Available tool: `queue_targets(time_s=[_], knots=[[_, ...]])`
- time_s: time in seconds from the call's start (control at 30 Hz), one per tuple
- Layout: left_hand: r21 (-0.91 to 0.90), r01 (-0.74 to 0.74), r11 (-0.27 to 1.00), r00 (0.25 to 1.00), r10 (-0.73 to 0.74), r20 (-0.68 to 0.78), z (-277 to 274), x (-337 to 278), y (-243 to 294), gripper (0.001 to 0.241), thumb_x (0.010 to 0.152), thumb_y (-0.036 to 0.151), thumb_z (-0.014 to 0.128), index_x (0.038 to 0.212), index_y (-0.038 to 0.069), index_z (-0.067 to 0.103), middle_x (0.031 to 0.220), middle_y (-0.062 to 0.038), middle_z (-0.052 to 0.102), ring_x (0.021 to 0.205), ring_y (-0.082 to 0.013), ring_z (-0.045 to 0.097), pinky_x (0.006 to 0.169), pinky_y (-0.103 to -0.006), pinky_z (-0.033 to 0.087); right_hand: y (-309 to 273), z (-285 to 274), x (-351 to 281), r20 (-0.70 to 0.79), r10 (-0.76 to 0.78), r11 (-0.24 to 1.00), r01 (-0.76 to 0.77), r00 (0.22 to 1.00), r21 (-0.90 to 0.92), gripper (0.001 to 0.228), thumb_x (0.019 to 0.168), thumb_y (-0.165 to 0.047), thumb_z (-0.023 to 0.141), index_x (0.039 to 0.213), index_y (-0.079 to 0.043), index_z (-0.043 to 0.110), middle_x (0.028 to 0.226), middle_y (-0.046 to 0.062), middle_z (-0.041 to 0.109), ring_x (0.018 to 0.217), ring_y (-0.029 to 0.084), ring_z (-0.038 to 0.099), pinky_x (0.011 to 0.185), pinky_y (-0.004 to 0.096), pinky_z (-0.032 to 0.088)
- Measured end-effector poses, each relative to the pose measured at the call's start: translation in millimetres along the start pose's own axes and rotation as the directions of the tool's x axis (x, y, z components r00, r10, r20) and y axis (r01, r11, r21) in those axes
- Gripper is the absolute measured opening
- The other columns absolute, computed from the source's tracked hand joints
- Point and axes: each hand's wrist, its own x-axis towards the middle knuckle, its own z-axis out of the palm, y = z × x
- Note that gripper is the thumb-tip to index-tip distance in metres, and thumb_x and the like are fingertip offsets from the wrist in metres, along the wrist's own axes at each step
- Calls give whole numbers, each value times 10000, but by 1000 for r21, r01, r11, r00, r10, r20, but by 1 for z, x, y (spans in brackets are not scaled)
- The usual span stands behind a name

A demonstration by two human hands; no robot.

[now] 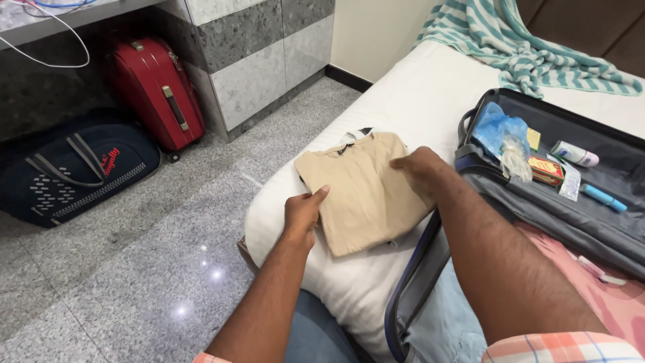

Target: The person folds various t-shirts and places them neatly into an open suitcase on a bed. They handle a light blue shirt, a white shirt, a grey shirt, a pink tie-dye shirt, a beige shirt, and a striped shirt, arranging them in layers within the luggage.

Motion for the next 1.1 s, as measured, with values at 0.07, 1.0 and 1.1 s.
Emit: queue_targets(time_s=[0.07, 1.0, 1.1], knots=[[-68, 11, 998, 999, -8, 35, -2, 1, -4, 403, 852, 179, 785, 1147, -83, 700, 1008, -151, 776, 860, -237, 739, 743, -343, 575, -5, 3, -8, 36, 6, 997, -9, 999, 77, 649, 924, -324, 742, 1383, 116, 613, 1281, 313, 697, 1138, 447, 720, 963, 525, 584], [211, -521, 827, 786, 368, 497, 45, -38, 110, 1073, 818, -99, 514, 1640, 251, -81, 1693, -139, 255, 1448, -267, 443, 1108, -347, 420, -9, -30, -77, -298, -591, 749, 647, 750, 143, 523, 909, -106, 672, 1407, -65, 519, 1222, 163, 703, 1081, 272, 695, 952, 382, 526], [179, -528, 830, 744, 350, 569, 66, -56, 123, 1087, 797, -88, 502, 1627, 248, -114, 1700, -134, 239, 1433, -279, 451, 1087, -353, 432, 10, -48, -81, -337, -598, 685, 682, 727, 254, 521, 917, -98, 669, 1411, -54, 511, 1195, 151, 707, 1044, 241, 678, 923, 359, 534]])
